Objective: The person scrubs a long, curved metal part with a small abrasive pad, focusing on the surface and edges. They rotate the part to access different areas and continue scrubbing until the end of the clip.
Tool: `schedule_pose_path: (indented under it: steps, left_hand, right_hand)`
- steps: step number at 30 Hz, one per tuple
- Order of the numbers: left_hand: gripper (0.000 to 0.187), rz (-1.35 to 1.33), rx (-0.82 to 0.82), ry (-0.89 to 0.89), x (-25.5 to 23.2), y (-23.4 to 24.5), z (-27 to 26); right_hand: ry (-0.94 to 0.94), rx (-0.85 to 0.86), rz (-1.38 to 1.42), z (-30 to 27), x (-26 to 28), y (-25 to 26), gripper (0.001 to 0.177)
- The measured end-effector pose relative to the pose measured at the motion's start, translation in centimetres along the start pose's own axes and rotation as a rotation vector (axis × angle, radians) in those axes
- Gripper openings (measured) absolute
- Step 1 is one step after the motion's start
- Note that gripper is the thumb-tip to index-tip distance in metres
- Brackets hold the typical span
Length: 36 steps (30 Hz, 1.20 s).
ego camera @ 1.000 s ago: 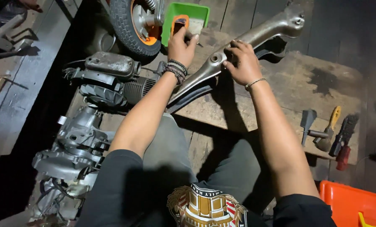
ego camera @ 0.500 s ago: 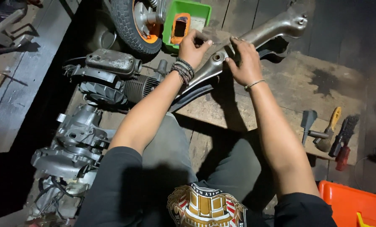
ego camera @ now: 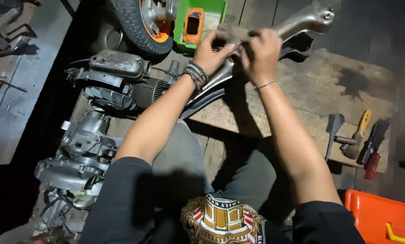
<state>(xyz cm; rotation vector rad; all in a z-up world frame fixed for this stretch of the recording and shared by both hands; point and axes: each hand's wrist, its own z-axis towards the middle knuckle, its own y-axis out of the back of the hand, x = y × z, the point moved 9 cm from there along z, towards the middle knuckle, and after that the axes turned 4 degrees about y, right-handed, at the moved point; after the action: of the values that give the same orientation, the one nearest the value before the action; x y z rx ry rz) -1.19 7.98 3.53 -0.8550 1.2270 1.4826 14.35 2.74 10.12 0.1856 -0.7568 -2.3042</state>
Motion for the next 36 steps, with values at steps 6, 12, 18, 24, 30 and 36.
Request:
schedule_pose_path:
  steps: [6,12,18,24,30,36]
  left_hand:
    - [0.128,0.640,0.556,0.370,7.5,-1.4,-3.4]
    - [0.094,0.668,0.642,0.451,6.5,-1.3,-5.5]
    - [0.080,0.677,0.648,0.399,7.0,-1.7,-5.6]
    - [0.096,0.687,0.665,0.465,6.3,-1.3,-5.9]
    - [0.114,0.753,0.793,0.557,6.1,0.4,-6.4]
    - [0.079,0.618,0.720,0.409,7.4,2.0,-5.5]
  right_hand:
    - [-0.386,-0.037,0.410,-1.9,-6.6,1.6,0.015]
    - [-0.624,0.121,0.639,-2.7,-5.8,-2.5,0.017]
    - [-0.261,0.244,0.325,-2.4,-3.5,-3.8,0.016]
    - [-0.203,0.362,0.269,-2.3,-2.8,-4.1,0.012]
    - [-0.201,0.366,0.262,-2.4,-3.3,-4.0,0.014]
    - [-0.207,0.194,0.317,-2.0,-4.6,-2.7,0.016]
